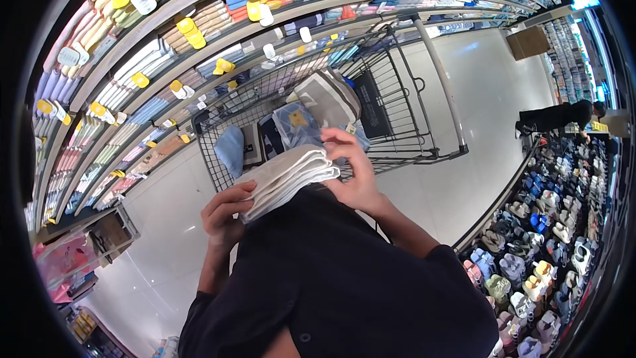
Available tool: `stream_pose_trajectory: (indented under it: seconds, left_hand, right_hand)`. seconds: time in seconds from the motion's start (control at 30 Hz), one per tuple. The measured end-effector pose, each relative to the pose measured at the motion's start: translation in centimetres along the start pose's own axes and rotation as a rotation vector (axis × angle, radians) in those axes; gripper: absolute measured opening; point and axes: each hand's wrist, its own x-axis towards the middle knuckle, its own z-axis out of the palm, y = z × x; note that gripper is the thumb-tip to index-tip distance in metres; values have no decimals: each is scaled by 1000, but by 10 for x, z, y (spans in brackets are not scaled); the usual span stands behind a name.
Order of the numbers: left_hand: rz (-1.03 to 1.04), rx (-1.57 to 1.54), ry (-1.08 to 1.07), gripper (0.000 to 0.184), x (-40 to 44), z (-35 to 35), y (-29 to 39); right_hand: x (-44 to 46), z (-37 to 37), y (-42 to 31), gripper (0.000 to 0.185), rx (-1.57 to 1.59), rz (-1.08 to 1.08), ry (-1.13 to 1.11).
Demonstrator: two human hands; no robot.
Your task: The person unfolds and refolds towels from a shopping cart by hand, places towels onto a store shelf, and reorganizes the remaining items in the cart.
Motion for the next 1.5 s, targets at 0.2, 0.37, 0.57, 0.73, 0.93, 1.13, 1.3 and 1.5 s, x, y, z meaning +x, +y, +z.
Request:
stream_pose_trajectory:
  seconds: [0.2, 0.37, 0.57, 0.73, 0.93, 1.13, 1.3, 1.5]
  left_hand:
    - [-346, -359, 183, 22, -3, 9, -1]
    - [-406, -527, 250, 25, -2, 17, -15]
    - [-401, -767, 167, 41, -9, 19, -39]
    - [-685, -1431, 234, 77, 15, 20, -38]
    - [-842, -1085, 26, 81, 18, 10, -59]
    - [-785, -540, 127, 75, 45, -28, -91]
    - [-502, -205, -64, 31, 78, -47, -109]
    - [-542, -232, -219, 73, 106, -39, -92]
  right_hand:
    - [8, 2, -1, 50, -102, 73, -6]
    - [26, 20, -14, 53, -196, 115, 20]
    - [54, 26, -13, 32, -133, -173, -293]
    - [69, 31, -21, 34, -86, -124, -558]
    - [73, 37, -29, 34, -165, -147, -734]
    - [57, -1, -12, 26, -259, -100, -724]
    - [45, -32, 25, 19, -355, -74, -473]
    - [20, -81, 106, 11, 1018, 725, 27]
